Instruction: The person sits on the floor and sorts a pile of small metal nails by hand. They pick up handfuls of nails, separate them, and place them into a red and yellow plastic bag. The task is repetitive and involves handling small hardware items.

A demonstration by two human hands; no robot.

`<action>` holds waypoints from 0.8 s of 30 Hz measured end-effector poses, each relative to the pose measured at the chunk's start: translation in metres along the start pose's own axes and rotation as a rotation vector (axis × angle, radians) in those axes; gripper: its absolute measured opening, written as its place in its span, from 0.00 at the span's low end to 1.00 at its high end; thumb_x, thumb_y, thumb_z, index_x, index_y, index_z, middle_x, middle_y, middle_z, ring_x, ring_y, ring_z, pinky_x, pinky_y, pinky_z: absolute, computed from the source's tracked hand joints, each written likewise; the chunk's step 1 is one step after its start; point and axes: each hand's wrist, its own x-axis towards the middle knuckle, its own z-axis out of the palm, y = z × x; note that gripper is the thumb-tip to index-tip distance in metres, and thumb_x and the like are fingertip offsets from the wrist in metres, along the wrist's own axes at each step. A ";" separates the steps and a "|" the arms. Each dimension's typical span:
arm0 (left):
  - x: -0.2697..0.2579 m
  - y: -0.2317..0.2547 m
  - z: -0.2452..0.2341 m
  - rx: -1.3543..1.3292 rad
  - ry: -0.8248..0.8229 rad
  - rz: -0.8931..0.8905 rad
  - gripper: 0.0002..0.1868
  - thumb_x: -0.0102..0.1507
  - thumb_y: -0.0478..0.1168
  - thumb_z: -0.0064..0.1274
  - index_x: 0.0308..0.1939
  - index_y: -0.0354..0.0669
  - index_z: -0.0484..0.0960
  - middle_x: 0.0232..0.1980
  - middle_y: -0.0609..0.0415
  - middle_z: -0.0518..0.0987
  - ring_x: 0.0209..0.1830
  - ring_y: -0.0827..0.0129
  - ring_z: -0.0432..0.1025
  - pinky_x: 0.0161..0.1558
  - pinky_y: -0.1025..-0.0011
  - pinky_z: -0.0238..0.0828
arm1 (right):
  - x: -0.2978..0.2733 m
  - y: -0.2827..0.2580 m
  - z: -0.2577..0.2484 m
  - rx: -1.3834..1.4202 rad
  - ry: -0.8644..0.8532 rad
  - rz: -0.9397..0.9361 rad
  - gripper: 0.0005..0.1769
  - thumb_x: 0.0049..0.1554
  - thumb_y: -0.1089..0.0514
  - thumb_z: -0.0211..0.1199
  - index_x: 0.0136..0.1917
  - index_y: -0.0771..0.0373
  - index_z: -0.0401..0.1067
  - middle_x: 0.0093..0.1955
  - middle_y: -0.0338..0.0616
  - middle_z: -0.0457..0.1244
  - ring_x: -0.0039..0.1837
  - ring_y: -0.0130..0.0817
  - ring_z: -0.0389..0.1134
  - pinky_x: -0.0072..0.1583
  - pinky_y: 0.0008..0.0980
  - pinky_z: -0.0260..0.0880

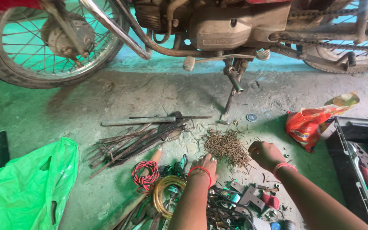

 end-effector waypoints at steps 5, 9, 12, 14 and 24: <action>0.006 0.000 0.010 0.004 -0.055 -0.027 0.30 0.63 0.46 0.61 0.67 0.47 0.72 0.71 0.49 0.64 0.67 0.51 0.66 0.67 0.54 0.61 | 0.000 0.013 0.000 -0.056 -0.047 -0.010 0.12 0.52 0.57 0.62 0.50 0.52 0.81 0.47 0.42 0.74 0.52 0.39 0.76 0.58 0.35 0.76; 0.008 -0.005 0.015 0.010 -0.096 -0.035 0.31 0.63 0.46 0.60 0.69 0.46 0.70 0.71 0.48 0.63 0.71 0.53 0.62 0.69 0.52 0.58 | 0.007 0.013 0.008 -0.074 -0.086 -0.037 0.11 0.52 0.56 0.63 0.49 0.51 0.80 0.48 0.40 0.74 0.53 0.39 0.76 0.58 0.36 0.75; 0.012 -0.012 0.020 0.036 -0.084 -0.039 0.34 0.63 0.47 0.61 0.70 0.43 0.67 0.75 0.48 0.59 0.76 0.55 0.56 0.73 0.51 0.51 | 0.015 0.007 0.018 -0.068 -0.099 -0.047 0.12 0.52 0.56 0.61 0.50 0.50 0.80 0.49 0.41 0.74 0.54 0.40 0.76 0.59 0.36 0.75; 0.016 -0.016 0.027 0.049 -0.082 -0.051 0.38 0.63 0.48 0.61 0.72 0.41 0.64 0.79 0.47 0.54 0.79 0.55 0.51 0.76 0.51 0.44 | 0.021 0.000 0.026 -0.097 -0.110 -0.063 0.13 0.52 0.57 0.60 0.50 0.50 0.80 0.49 0.42 0.73 0.55 0.41 0.75 0.59 0.37 0.74; 0.044 -0.038 0.054 0.078 -0.129 -0.104 0.53 0.63 0.55 0.60 0.79 0.33 0.47 0.84 0.39 0.39 0.84 0.54 0.40 0.79 0.56 0.32 | 0.037 -0.050 0.057 -0.115 -0.145 -0.070 0.09 0.55 0.54 0.59 0.48 0.51 0.78 0.49 0.43 0.72 0.53 0.44 0.74 0.58 0.42 0.74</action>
